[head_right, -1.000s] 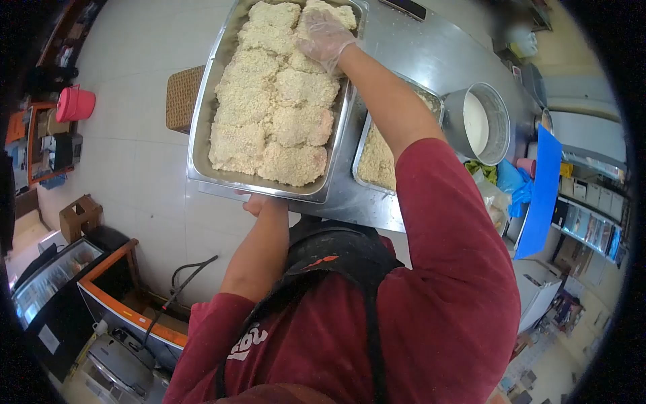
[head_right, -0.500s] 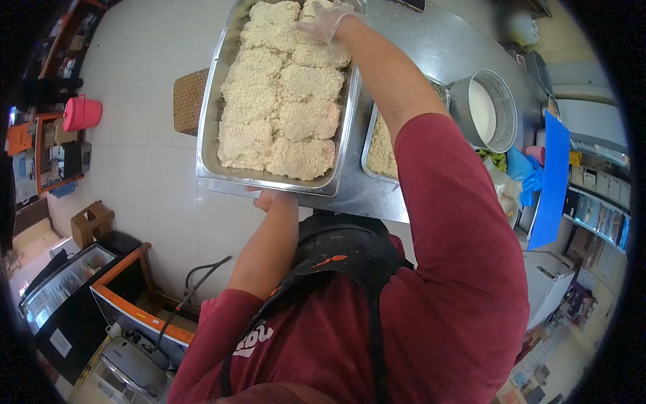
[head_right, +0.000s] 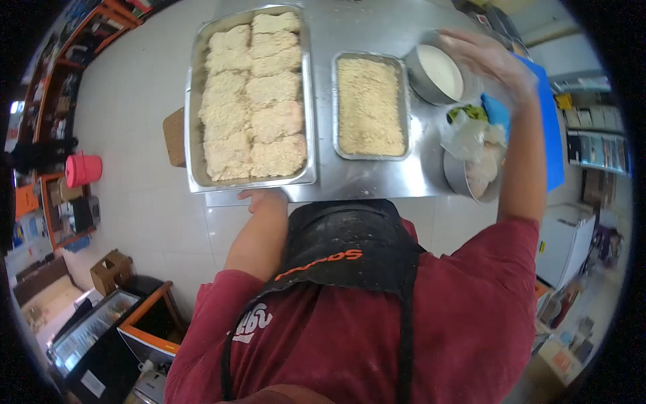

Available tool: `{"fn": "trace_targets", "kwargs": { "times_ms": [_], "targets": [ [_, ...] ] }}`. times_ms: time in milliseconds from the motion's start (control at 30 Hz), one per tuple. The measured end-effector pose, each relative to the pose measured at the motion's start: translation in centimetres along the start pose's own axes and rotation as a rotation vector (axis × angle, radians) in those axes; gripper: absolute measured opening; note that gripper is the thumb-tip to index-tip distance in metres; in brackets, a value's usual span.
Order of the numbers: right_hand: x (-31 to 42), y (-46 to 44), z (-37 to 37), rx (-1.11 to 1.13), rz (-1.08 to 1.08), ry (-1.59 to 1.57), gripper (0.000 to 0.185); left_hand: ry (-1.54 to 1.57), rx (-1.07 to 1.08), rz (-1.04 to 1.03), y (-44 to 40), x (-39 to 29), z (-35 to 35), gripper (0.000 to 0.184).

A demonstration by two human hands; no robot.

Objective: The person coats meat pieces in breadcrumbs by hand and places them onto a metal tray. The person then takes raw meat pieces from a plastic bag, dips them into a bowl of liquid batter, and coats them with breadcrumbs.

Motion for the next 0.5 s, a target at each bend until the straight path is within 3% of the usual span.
{"fn": "trace_targets", "kwargs": {
  "times_ms": [33,100,167,200,267,300,333,400,467,500],
  "targets": [
    [-5.1,1.7,3.3,-0.035,-0.153,-0.149,0.057,-0.003,-0.007,-0.01,0.1,-0.2,-0.1,0.087],
    [-16.0,4.3,9.4,-0.145,-0.449,-0.032,0.045,-0.004,-0.005,-0.055,-0.3,-0.4,-0.3,0.087],
    [-25.0,6.9,12.7,-0.165,-0.592,0.087,0.036,-0.005,-0.005,-0.113,-0.8,-0.6,-0.6,0.087],
    [-27.8,7.7,12.8,-0.143,-0.526,0.205,0.032,-0.01,0.001,-0.144,-0.7,-0.9,-0.9,0.088],
    [-31.0,8.1,10.9,-0.124,-0.187,0.621,0.025,-0.017,0.017,-0.203,-0.3,-1.3,-1.5,0.088],
    [-32.0,8.2,9.5,-0.156,-0.073,0.647,0.021,-0.015,0.029,-0.222,-0.2,-1.4,-1.8,0.088],
    [-33.1,8.7,9.3,-0.267,-0.197,0.076,0.019,-0.008,0.035,-0.242,-0.3,-1.7,-2.0,0.089],
    [-36.2,7.4,7.9,-0.339,-0.016,-0.429,0.022,0.013,0.061,-0.262,-0.7,-1.8,-2.3,0.089],
    [-37.2,6.4,5.8,-0.239,-0.104,-0.483,0.023,0.055,0.13,-0.298,-1.6,-1.9,-3.0,0.09],
    [-36.2,6.5,5.2,-0.237,-0.018,-0.313,0.023,0.096,0.212,-0.326,-2.6,-1.8,-3.8,0.09]
  ]
}}
Point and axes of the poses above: each hand's wrist, its own y-axis away from the middle knuckle, its own z-axis out of the back of the hand, x = y × z, the point moved 10 cm from there along -y, towards the middle knuckle, and after that the axes turned 15 degrees about -z, right-handed, at the moved point
